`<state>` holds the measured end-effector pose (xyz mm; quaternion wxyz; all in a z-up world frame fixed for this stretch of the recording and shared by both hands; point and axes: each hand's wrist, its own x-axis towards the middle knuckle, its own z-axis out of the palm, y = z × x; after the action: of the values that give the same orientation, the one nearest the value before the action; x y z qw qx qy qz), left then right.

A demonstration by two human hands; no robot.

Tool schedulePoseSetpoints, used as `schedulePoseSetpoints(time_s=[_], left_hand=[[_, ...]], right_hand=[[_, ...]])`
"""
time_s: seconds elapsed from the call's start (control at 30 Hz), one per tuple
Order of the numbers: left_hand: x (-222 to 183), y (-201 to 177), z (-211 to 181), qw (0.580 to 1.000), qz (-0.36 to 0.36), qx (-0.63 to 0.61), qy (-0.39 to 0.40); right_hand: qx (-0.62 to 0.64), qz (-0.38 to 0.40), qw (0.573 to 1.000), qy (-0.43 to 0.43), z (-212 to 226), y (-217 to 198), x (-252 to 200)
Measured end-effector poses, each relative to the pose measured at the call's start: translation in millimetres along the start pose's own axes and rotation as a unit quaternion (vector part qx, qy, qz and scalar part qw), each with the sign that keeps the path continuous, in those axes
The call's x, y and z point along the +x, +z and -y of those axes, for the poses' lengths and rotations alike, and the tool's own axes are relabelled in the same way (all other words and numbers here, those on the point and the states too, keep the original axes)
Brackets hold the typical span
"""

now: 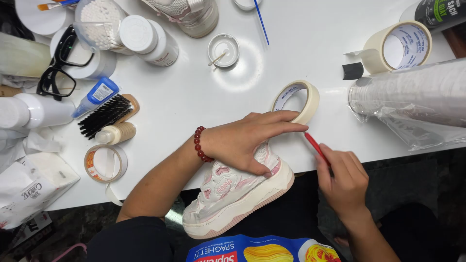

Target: The person holds a sneaker on a work table, peels masking tape from the midsole, then dips a small brush into a jar of white paste and brushes the paste along the midsole edge, rotating the shoe to coat different sections.

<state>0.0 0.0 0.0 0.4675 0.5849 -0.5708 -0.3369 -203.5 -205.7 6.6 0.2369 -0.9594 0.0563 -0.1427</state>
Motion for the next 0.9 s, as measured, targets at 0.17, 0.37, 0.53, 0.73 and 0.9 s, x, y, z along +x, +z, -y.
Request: schedulePoseSetpoints(time_s=[0.17,0.37,0.53,0.73,0.9], left_hand=[[11,-4,-22,0.996,0.024,0.045,-0.076],[18,8,-17,0.984,0.063,0.09,-0.138],[19,9,-13,0.978,0.065,0.111,-0.164],[22,-2,-36,0.982,0.039,0.141,-0.119],[-9,-18,-66,0.989,-0.107,0.103,0.006]], right_hand=[[-0.052,-0.001,0.999,-0.015,-13,30,9],[-0.092,0.023,0.995,0.0,-15,40,2],[-0.112,0.001,0.994,-0.009,-6,41,-2],[-0.044,-0.063,0.997,-0.024,-9,41,-4],[0.0,-0.101,0.993,-0.057,2,39,11]])
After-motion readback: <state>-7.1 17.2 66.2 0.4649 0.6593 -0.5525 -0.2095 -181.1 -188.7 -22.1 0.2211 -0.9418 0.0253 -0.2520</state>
